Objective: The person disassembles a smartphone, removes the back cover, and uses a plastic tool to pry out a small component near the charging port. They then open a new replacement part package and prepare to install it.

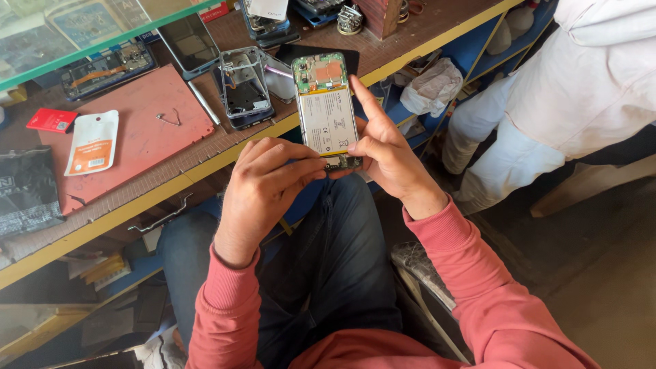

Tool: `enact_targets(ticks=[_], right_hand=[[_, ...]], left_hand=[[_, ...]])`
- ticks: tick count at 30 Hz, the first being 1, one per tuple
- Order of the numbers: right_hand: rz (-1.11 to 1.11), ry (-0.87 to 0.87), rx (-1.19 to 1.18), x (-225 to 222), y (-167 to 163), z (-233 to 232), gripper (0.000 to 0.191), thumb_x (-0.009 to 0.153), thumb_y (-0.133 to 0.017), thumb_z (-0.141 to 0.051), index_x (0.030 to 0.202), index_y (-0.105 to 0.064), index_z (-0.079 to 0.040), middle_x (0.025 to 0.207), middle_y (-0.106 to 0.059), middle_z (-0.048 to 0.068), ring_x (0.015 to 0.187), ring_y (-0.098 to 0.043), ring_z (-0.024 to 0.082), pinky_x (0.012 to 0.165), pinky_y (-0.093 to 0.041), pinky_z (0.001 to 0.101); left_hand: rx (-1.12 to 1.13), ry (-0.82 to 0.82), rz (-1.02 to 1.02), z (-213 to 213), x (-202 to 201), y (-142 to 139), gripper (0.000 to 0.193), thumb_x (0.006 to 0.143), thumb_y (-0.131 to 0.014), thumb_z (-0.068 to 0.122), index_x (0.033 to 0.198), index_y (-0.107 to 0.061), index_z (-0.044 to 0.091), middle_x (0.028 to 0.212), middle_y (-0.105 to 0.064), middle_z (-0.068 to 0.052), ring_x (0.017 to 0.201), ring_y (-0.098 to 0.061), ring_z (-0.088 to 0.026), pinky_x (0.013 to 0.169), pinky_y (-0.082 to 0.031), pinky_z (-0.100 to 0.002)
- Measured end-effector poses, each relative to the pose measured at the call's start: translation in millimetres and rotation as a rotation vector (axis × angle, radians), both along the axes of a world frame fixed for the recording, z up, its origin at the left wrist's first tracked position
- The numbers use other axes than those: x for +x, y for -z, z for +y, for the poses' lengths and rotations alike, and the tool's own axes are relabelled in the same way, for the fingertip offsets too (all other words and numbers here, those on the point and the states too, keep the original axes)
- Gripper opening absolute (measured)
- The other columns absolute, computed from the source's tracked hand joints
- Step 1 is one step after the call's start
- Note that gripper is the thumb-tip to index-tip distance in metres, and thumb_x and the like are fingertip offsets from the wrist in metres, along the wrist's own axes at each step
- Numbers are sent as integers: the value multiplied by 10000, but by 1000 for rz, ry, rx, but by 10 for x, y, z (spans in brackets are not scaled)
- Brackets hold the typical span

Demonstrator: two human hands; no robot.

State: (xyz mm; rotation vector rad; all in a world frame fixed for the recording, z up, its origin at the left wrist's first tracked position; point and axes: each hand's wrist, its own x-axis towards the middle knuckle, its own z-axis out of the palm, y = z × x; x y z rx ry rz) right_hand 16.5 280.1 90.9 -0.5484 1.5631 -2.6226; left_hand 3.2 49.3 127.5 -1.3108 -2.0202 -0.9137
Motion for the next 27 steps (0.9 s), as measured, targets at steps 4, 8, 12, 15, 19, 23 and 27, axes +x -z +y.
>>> enact_targets(ticks=[4, 8, 12, 15, 19, 23, 27], right_hand=[[51, 30, 51, 8, 35, 24, 989, 877, -486, 50, 1701, -3, -210, 1499, -514, 189, 1255, -614, 237, 978, -582, 377], [92, 44, 49, 19, 42, 36, 1001, 889, -513, 61, 1716, -7, -186, 1538, -501, 193, 1333, -580, 216, 1120, -503, 342], [73, 35, 35, 40, 20, 23, 1036, 895, -580, 67, 1712, 3, -191, 1506, -507, 193, 1292, -582, 218, 1081, -514, 355], [116, 15, 32, 82, -12, 26, 1086, 906, -653, 66, 1726, 8, -197, 1551, -494, 173, 1328, -589, 211, 1100, -531, 343], [116, 16, 30, 111, -62, 30, 1137, 872, -700, 38, 1701, 31, -224, 1498, -515, 165, 1244, -644, 242, 927, -645, 421], [116, 61, 82, 137, -99, 20, 1164, 850, -715, 27, 1694, 43, -235, 1494, -527, 161, 1248, -655, 248, 905, -666, 436], [119, 49, 71, 121, -119, 9, 1191, 833, -738, 32, 1697, 38, -236, 1471, -530, 167, 1225, -661, 254, 888, -661, 435]], left_hand=[[-10, -7, 20, 9, 32, -5, 197, 847, -796, 129, 1041, -767, 117, 1053, -690, 17, 976, -634, -210, 871, -490, -377], [-13, -7, 39, 34, 47, -7, 208, 848, -799, 133, 1051, -762, 104, 1063, -692, 19, 978, -634, -207, 858, -486, -370], [-18, -17, 56, 49, 56, -17, 213, 842, -801, 129, 1050, -764, 107, 1057, -691, 24, 968, -633, -203, 843, -482, -366], [-24, -27, 67, 56, 67, -26, 209, 841, -804, 130, 1045, -765, 112, 1055, -690, 29, 959, -632, -199, 835, -476, -367], [-13, -48, 89, 67, 79, -43, 203, 849, -818, 154, 1045, -769, 132, 1066, -667, 17, 959, -621, -208, 850, -474, -385], [-15, -63, 74, 51, 68, -50, 206, 854, -829, 185, 1052, -784, 152, 1085, -651, -8, 973, -616, -232, 863, -473, -401], [34, -10, -6, 45, 48, -40, 220, 858, -824, 161, 1072, -776, 143, 1111, -649, -29, 1029, -636, -231, 913, -491, -394]])
